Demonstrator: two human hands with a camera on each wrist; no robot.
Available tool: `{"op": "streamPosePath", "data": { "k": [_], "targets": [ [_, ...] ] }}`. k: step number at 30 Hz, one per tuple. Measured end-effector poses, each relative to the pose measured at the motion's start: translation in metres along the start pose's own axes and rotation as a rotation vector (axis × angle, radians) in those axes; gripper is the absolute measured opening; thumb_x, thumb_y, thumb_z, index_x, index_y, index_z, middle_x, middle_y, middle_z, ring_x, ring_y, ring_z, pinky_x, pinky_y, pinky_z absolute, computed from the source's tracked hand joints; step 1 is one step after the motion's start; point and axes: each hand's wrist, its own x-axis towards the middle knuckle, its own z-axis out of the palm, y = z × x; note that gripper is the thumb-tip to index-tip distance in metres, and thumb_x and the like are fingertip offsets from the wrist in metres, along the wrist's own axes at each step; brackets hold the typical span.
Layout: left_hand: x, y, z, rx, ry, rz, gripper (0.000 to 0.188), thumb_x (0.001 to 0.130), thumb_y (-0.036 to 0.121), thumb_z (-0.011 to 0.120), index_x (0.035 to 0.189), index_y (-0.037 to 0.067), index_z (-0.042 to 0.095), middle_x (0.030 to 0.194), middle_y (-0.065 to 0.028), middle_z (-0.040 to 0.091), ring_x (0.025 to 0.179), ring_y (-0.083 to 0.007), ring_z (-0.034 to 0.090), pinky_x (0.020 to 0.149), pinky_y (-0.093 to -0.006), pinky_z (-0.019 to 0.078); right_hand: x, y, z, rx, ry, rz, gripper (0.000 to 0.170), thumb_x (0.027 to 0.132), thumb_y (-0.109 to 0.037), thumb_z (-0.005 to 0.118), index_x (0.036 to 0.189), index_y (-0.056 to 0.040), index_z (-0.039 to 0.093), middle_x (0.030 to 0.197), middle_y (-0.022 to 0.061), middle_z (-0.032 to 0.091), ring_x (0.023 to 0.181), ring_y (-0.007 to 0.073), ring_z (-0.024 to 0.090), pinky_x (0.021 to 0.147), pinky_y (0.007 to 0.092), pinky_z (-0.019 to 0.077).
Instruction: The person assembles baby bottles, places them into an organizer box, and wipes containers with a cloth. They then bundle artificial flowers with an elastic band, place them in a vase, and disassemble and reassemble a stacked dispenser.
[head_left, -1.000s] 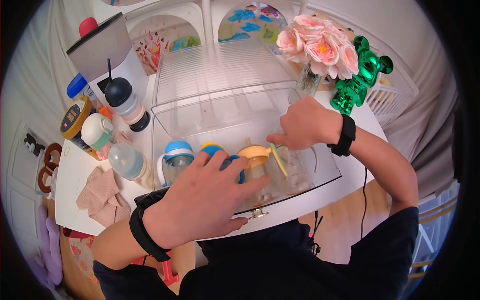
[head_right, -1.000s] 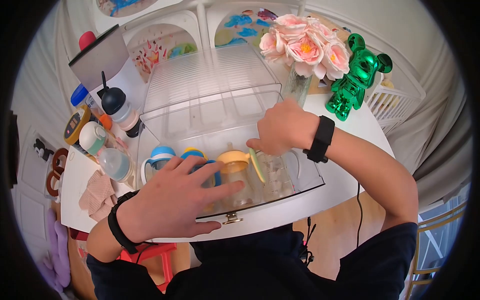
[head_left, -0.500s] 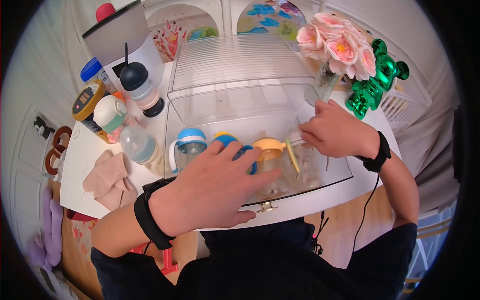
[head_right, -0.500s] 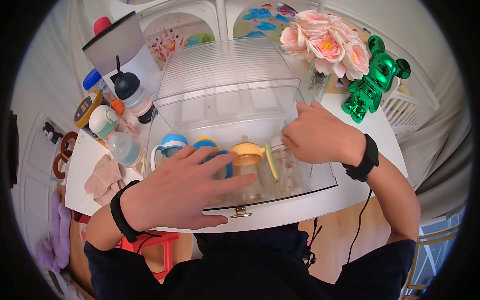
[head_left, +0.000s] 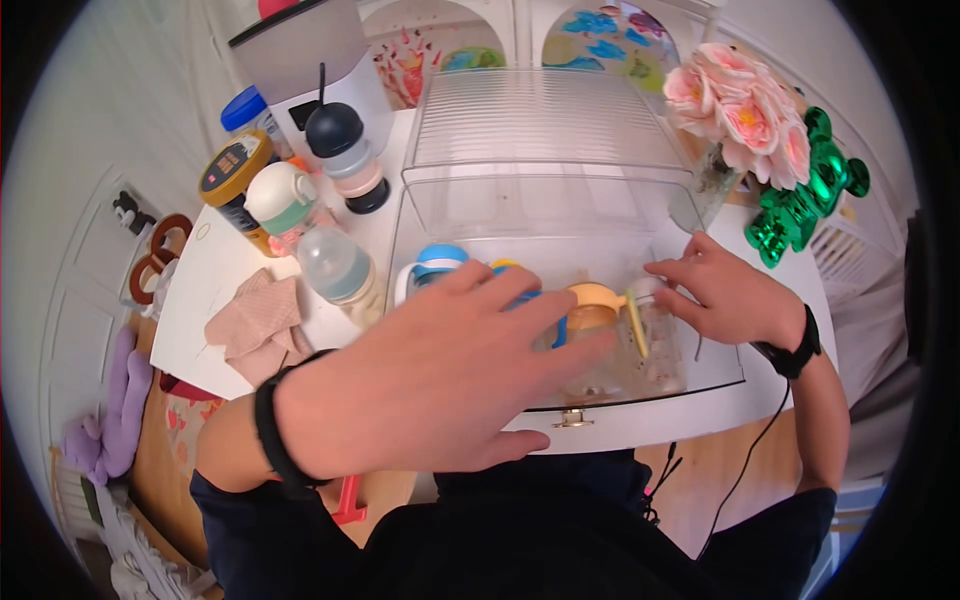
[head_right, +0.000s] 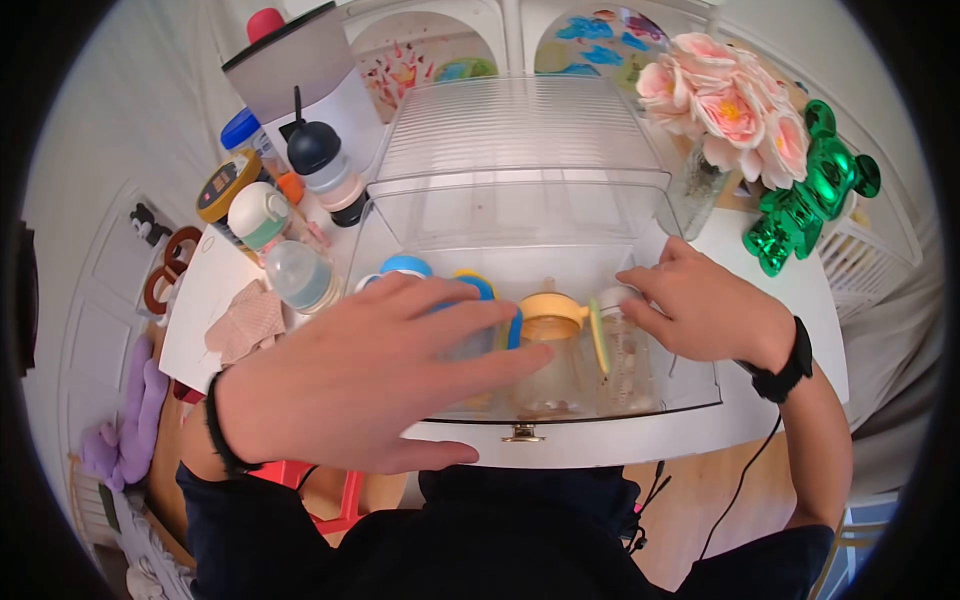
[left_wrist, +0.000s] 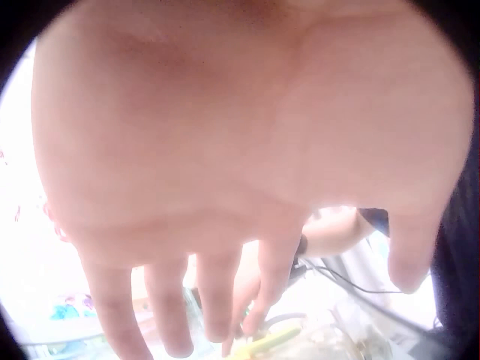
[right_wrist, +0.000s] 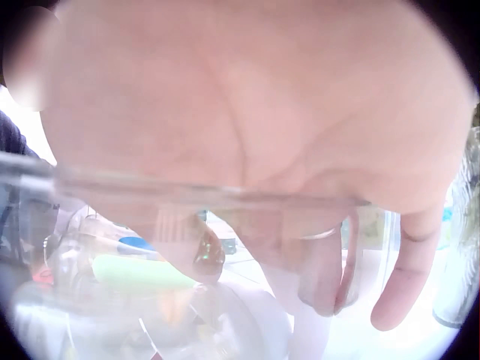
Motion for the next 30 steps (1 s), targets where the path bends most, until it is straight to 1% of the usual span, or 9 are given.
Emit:
{"op": "streamPosePath", "data": {
  "k": [3,5,9,11,14,15,21,28,30],
  "targets": [
    [-0.026,-0.005,-0.033,-0.021,0.142,0.007,0.071,0.084,0.031,0.086,0.149,0.016,0.062,0.139,-0.0152,0.064,0.125,-0.0358,0.062,0.102,-0.045,0.0527,-0.002,0.003,0.008,0.023,0.065,-0.083,0.042,0.107,-0.03,0.058,0.129,0.0038,0.071,0.101,0.0212,0.076,0.104,0.0375,0.06,0.1,0.0434,0.048],
    [-0.043,-0.016,-0.049,0.114,0.245,-0.165,0.061,0.083,0.018,0.082,0.142,0.013,0.068,0.133,-0.0165,0.067,0.119,-0.0369,0.065,0.099,-0.044,0.0556,-0.003,0.005,0.013,-0.016,0.169,-0.117,0.042,0.106,-0.029,0.06,0.13,0.0039,0.069,0.1,0.0205,0.076,0.104,0.0371,0.06,0.102,0.0427,0.047],
    [-0.069,-0.051,-0.04,0.241,0.235,-0.36,0.06,0.083,0.01,0.078,0.142,0.013,0.068,0.131,-0.0171,0.068,0.121,-0.0367,0.063,0.104,-0.0433,0.0536,-0.003,0.006,0.02,-0.017,0.233,-0.132,0.04,0.105,-0.028,0.062,0.129,0.0034,0.069,0.101,0.0187,0.075,0.104,0.0369,0.06,0.101,0.0429,0.0473],
    [-0.072,-0.067,-0.032,0.158,0.064,-0.431,0.064,0.078,0.008,0.084,0.14,0.013,0.068,0.131,-0.0152,0.068,0.123,-0.0362,0.061,0.107,-0.0422,0.0517,-0.003,0.008,0.027,-0.019,0.315,-0.154,0.04,0.104,-0.029,0.062,0.127,0.003,0.07,0.103,0.0179,0.074,0.105,0.0366,0.061,0.101,0.043,0.0477],
    [-0.069,-0.069,-0.024,0.154,-0.022,-0.51,0.07,0.072,0.008,0.09,0.139,0.013,0.069,0.129,-0.0132,0.068,0.124,-0.0354,0.059,0.109,-0.0422,0.0508,-0.004,0.011,0.029,-0.048,0.331,-0.175,0.04,0.104,-0.031,0.064,0.125,0.0025,0.071,0.105,0.0182,0.074,0.105,0.036,0.061,0.101,0.0427,0.0485],
    [-0.068,-0.071,-0.021,0.162,-0.017,-0.513,0.073,0.067,0.007,0.093,0.136,0.013,0.07,0.127,-0.0109,0.068,0.122,-0.0348,0.059,0.107,-0.043,0.052,-0.005,0.01,0.03,-0.043,0.334,-0.167,0.04,0.104,-0.031,0.064,0.125,0.0025,0.071,0.105,0.0182,0.074,0.105,0.036,0.061,0.101,0.0427,0.0485],
    [-0.064,-0.078,-0.018,0.195,-0.045,-0.54,0.061,0.069,0.009,0.093,0.127,0.012,0.074,0.125,-0.0088,0.069,0.12,-0.0337,0.061,0.104,-0.0437,0.0532,-0.003,0.006,0.031,-0.053,0.353,-0.152,0.043,0.102,-0.036,0.068,0.122,0.0018,0.073,0.103,0.018,0.075,0.105,0.0353,0.061,0.099,0.0417,0.0498],
    [-0.066,-0.074,-0.023,0.22,-0.024,-0.513,0.061,0.07,0.01,0.092,0.128,0.012,0.074,0.125,-0.0087,0.07,0.118,-0.033,0.062,0.101,-0.0434,0.0547,-0.004,0.003,0.032,-0.023,0.37,-0.117,0.042,0.099,-0.036,0.07,0.12,0.0005,0.074,0.099,0.0166,0.075,0.104,0.0354,0.062,0.097,0.0424,0.0504],
    [-0.064,-0.065,-0.04,0.177,0.094,-0.448,0.048,0.079,0.013,0.086,0.125,0.009,0.074,0.122,-0.0121,0.071,0.116,-0.0355,0.064,0.102,-0.0437,0.0536,-0.004,0.004,0.032,-0.018,0.383,-0.122,0.042,0.099,-0.036,0.071,0.12,0.0003,0.074,0.098,0.0164,0.075,0.104,0.0355,0.062,0.097,0.0426,0.0505]
  ]
}}
